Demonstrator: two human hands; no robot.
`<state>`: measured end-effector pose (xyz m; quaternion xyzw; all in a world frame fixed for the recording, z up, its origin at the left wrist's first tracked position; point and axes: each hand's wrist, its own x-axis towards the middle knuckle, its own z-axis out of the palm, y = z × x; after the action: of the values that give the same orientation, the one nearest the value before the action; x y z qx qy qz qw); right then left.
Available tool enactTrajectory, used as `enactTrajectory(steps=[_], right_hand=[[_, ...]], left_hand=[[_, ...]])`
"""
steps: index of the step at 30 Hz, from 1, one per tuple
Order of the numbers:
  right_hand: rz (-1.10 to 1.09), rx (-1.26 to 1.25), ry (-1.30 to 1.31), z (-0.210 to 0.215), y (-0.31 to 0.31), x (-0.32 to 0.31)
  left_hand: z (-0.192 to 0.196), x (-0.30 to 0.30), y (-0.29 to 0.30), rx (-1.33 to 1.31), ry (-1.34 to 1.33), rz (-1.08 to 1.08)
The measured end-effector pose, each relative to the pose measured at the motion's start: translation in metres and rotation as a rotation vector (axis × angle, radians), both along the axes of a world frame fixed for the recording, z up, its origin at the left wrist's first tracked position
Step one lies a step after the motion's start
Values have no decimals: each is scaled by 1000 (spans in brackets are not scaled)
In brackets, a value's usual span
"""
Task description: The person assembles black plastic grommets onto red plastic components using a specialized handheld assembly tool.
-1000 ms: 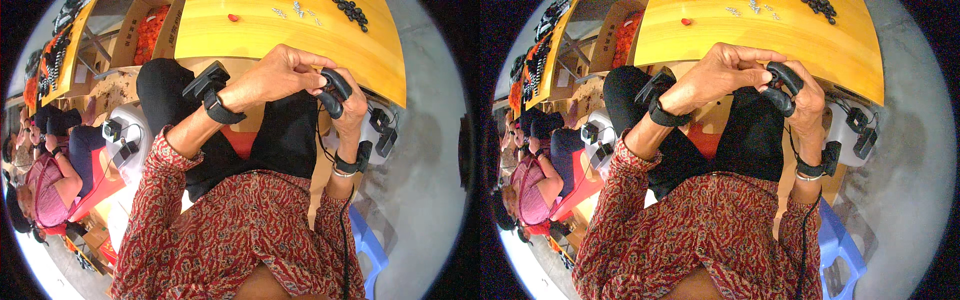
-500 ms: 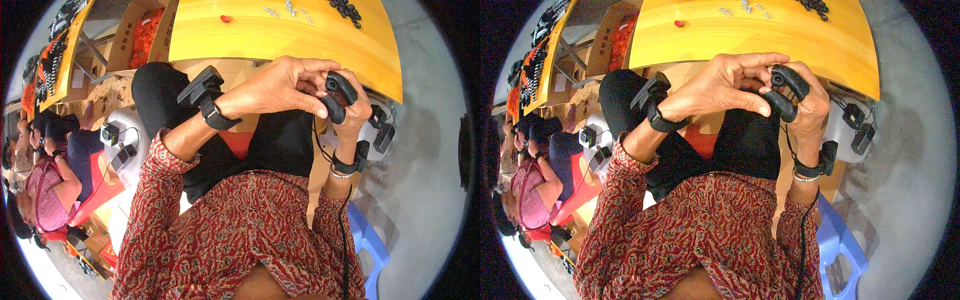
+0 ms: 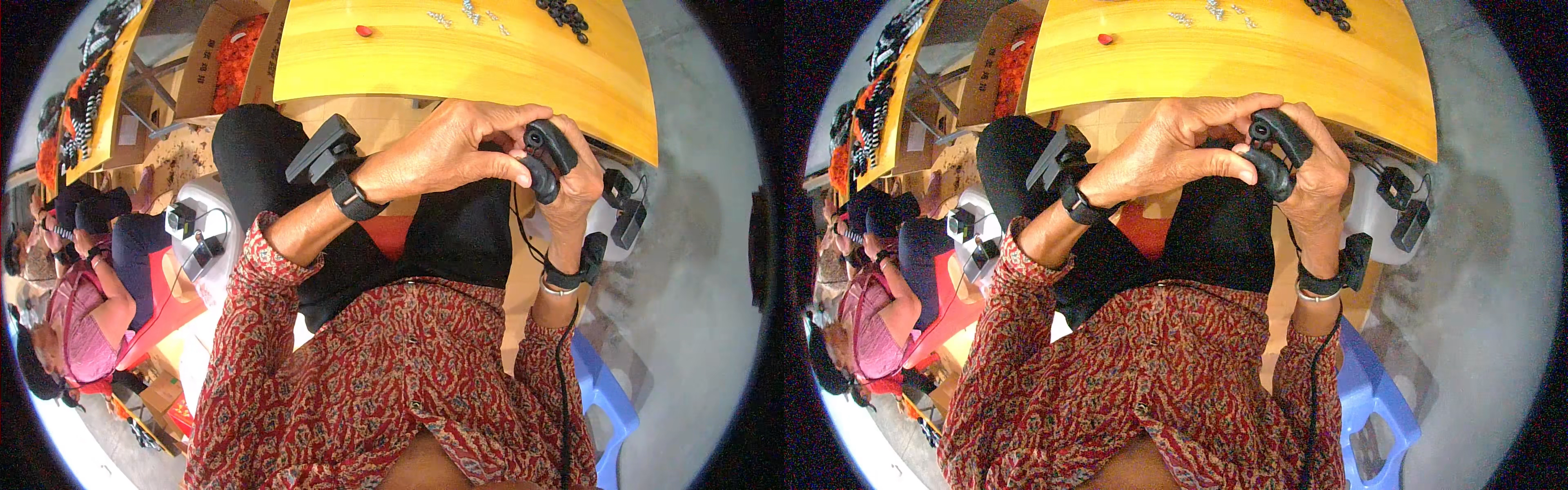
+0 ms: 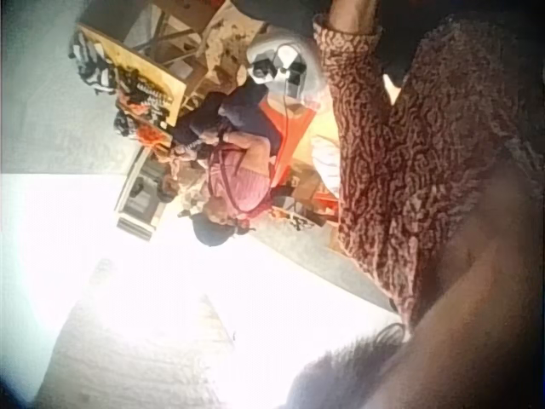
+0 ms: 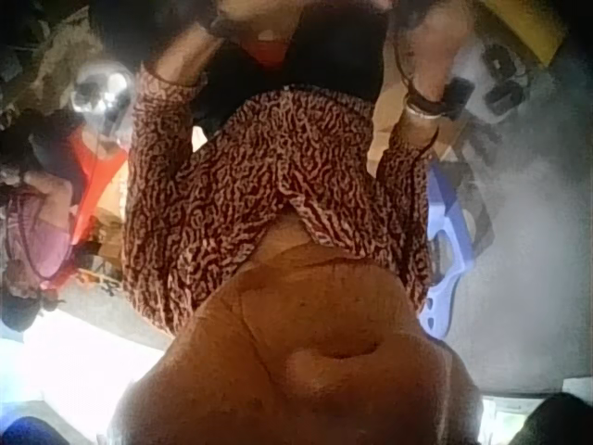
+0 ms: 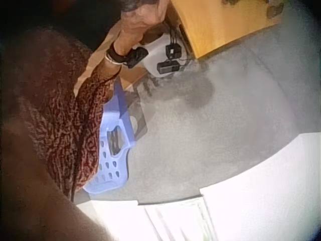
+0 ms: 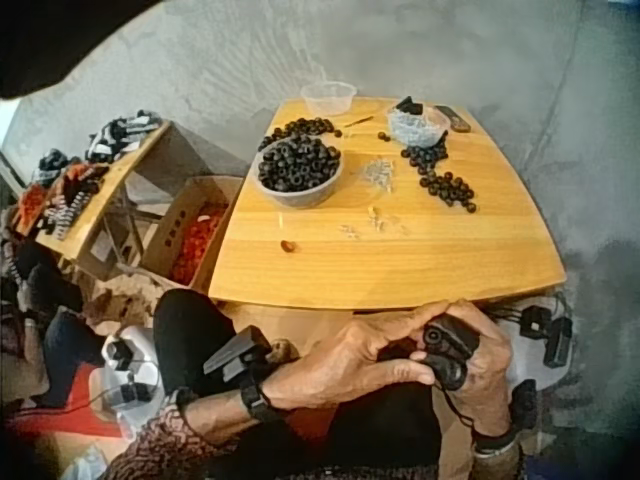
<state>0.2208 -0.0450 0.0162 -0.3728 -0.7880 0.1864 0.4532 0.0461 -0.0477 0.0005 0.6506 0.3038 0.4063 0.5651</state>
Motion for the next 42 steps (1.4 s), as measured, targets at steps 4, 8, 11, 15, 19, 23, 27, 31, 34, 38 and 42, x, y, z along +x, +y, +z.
enactTrajectory(steps=[4, 8, 11, 15, 19, 23, 27, 31, 34, 38, 42], right_hand=[[43, 44, 0, -2, 4, 2], [29, 61, -13, -4, 5, 0], [45, 65, 8, -7, 8, -2], [43, 38, 10, -4, 9, -5], [48, 24, 4, -4, 8, -6], [47, 57, -45, -8, 9, -5], [60, 52, -32, -5, 10, -7], [87, 117, -35, -7, 11, -6], [81, 158, -5, -6, 11, -6], [78, 142, 47, -8, 11, -8], [60, 115, 99, -2, 7, -14]], left_hand=[[-3, 0, 1, 50, 1, 35], [2, -2, 1, 155, 101, 78], [5, -4, 2, 240, 178, 112], [6, -7, 2, 283, 199, 117], [6, -8, 1, 298, 185, 133], [7, -8, -1, 298, 190, 151], [6, -10, -1, 344, 235, 169], [7, -10, -2, 359, 248, 184], [5, -9, -2, 346, 207, 198], [6, -9, -2, 376, 198, 213], [6, -9, -2, 400, 188, 219]])
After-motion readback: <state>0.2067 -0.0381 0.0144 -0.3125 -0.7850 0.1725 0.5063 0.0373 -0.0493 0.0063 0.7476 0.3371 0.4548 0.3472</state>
